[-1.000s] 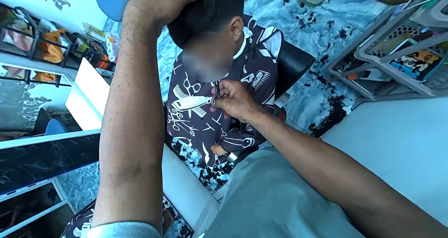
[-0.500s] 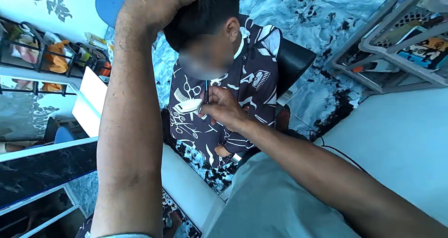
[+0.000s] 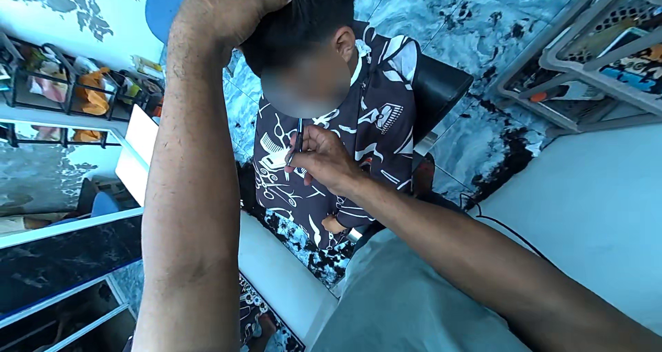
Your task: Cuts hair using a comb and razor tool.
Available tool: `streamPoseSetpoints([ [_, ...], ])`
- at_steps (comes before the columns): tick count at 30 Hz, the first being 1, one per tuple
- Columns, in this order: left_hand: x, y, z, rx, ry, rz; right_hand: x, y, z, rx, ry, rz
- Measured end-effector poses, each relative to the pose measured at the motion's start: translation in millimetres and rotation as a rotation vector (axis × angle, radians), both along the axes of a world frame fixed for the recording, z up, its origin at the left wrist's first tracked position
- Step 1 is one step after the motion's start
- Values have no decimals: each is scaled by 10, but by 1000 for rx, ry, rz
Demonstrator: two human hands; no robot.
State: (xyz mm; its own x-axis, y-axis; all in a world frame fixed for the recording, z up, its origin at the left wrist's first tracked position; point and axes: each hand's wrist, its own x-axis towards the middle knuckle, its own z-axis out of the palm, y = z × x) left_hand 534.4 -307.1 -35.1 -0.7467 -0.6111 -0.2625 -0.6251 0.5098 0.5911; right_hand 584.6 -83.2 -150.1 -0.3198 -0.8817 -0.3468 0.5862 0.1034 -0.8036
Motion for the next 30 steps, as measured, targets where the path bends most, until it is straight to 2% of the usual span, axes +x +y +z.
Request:
streamPoseSetpoints([
  [30,-24,-21,13,42,0,-4,-89,6,61,-27,7,20],
])
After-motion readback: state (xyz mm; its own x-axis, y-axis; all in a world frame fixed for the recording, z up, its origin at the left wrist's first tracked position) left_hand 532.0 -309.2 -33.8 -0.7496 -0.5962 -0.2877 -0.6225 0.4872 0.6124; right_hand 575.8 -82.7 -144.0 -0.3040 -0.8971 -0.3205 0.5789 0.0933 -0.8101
